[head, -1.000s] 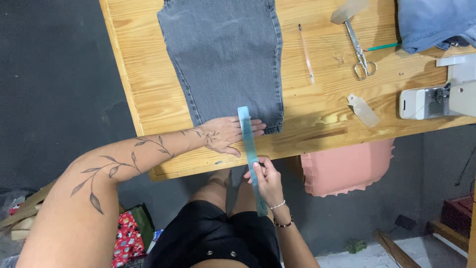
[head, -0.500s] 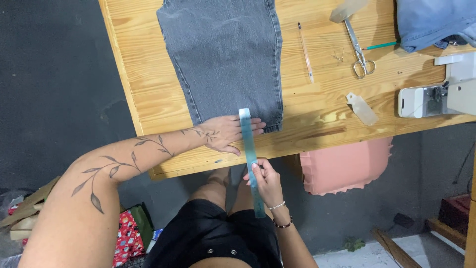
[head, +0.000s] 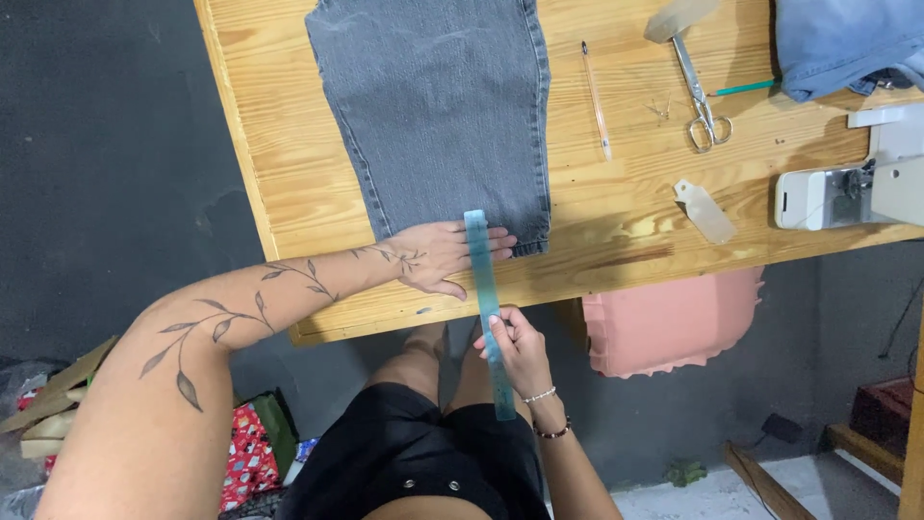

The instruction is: Measuring and marking denim jeans on a wooden work table using a ruler and a pen in a sewing environment.

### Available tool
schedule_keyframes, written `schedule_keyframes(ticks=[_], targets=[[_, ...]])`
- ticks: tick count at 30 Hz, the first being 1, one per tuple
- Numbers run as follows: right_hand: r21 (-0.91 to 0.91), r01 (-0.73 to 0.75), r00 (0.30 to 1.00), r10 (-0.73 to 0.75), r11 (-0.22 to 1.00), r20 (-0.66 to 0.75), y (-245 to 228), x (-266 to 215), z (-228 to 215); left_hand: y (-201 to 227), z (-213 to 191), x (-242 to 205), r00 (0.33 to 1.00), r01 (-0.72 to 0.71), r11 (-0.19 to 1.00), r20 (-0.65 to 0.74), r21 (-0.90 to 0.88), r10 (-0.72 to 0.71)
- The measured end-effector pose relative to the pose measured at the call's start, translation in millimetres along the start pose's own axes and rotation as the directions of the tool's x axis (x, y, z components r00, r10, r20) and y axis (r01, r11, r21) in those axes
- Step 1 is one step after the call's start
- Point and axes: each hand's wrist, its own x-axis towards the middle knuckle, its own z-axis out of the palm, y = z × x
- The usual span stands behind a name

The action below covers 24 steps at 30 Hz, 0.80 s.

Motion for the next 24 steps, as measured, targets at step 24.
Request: schedule_keyframes(ticks=[24], targets=[[0.0, 0.042, 0.999, -0.042, 0.999, 0.034, -4.1, 1.4, -3.0, 1.1, -4.4, 1.6, 1.0, 0.007, 0.999, 0.0, -0.034, -0.007]])
